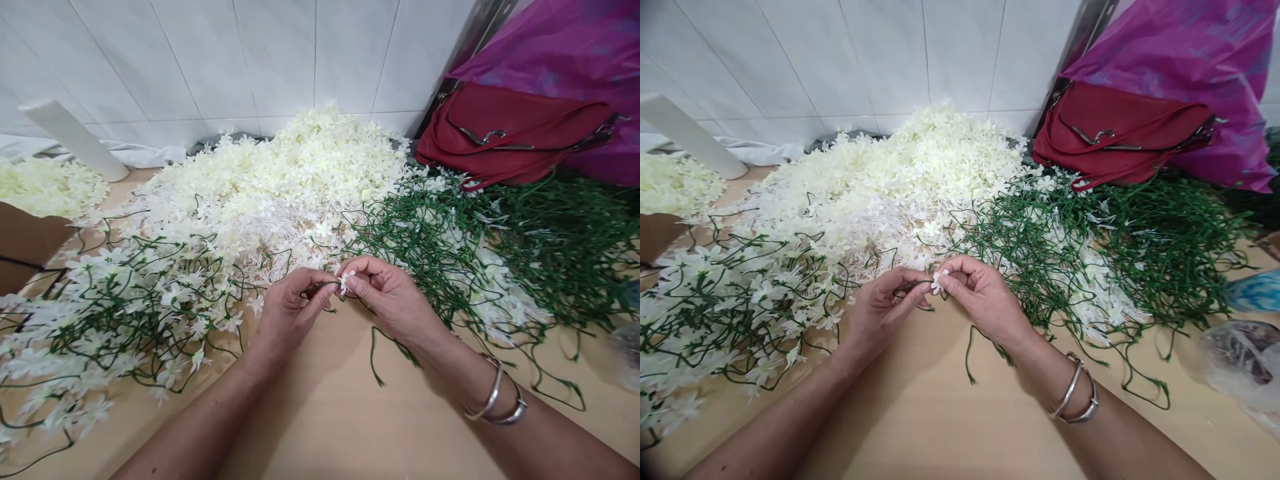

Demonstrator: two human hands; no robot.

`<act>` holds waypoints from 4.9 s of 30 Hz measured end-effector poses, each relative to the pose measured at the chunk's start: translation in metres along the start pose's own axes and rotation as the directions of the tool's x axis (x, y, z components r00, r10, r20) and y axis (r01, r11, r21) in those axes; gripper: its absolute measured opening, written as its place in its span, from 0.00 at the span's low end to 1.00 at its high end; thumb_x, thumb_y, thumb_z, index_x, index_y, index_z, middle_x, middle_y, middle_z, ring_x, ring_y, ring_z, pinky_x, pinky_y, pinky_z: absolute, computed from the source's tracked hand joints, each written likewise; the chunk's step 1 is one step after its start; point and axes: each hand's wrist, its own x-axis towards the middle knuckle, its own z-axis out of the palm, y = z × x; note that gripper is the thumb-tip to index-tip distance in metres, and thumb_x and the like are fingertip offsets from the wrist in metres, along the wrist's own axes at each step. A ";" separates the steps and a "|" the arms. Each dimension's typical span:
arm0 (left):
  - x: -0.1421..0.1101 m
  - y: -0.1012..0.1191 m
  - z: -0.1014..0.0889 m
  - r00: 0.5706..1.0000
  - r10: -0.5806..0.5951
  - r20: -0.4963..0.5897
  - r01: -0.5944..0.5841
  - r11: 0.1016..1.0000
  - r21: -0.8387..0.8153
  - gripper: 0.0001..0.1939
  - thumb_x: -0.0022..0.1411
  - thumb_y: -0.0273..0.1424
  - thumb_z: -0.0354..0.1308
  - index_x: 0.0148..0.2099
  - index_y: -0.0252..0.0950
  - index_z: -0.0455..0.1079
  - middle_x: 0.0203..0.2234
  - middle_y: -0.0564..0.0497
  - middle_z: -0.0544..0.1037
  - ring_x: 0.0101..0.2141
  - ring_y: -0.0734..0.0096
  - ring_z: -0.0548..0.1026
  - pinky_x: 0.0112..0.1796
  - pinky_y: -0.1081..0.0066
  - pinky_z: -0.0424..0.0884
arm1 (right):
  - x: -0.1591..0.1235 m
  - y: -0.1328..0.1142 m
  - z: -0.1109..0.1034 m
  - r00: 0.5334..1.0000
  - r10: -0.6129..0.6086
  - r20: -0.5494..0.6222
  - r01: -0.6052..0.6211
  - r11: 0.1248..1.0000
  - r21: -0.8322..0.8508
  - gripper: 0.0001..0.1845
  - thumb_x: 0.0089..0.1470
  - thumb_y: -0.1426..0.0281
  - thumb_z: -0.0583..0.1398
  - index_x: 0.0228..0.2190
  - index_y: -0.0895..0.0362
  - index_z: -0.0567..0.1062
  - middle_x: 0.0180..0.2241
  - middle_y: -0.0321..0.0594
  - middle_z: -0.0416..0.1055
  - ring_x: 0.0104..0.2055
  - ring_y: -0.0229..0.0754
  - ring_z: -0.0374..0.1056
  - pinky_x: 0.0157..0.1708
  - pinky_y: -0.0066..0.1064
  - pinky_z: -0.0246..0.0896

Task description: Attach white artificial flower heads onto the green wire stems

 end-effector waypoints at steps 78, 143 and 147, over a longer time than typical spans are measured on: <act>0.006 0.011 -0.004 0.969 -0.222 0.109 0.247 0.899 -0.361 0.16 0.66 0.44 0.67 0.36 0.35 0.75 0.27 0.53 0.78 0.25 0.76 0.73 0.30 0.74 0.74 | -0.001 -0.009 -0.003 0.998 0.040 0.045 -0.038 0.998 -0.041 0.12 0.55 0.58 0.72 0.32 0.52 0.80 0.33 0.37 0.75 0.37 0.42 0.68 0.42 0.35 0.64; -0.001 -0.009 -0.004 0.972 0.230 0.046 -0.232 0.914 0.332 0.06 0.71 0.24 0.58 0.46 0.38 0.75 0.37 0.50 0.78 0.35 0.72 0.77 0.39 0.73 0.73 | 0.000 -0.004 -0.008 0.941 -0.338 0.009 0.241 0.651 -0.720 0.06 0.64 0.74 0.60 0.36 0.54 0.78 0.36 0.38 0.75 0.38 0.41 0.71 0.39 0.33 0.64; 0.005 -0.020 0.000 0.963 0.253 0.091 -0.266 0.845 0.463 0.10 0.72 0.23 0.56 0.51 0.39 0.76 0.43 0.46 0.78 0.42 0.67 0.78 0.44 0.69 0.75 | 0.002 -0.001 -0.009 0.944 -0.330 0.010 0.223 0.615 -0.756 0.05 0.64 0.74 0.61 0.36 0.53 0.77 0.34 0.39 0.74 0.36 0.42 0.70 0.37 0.34 0.63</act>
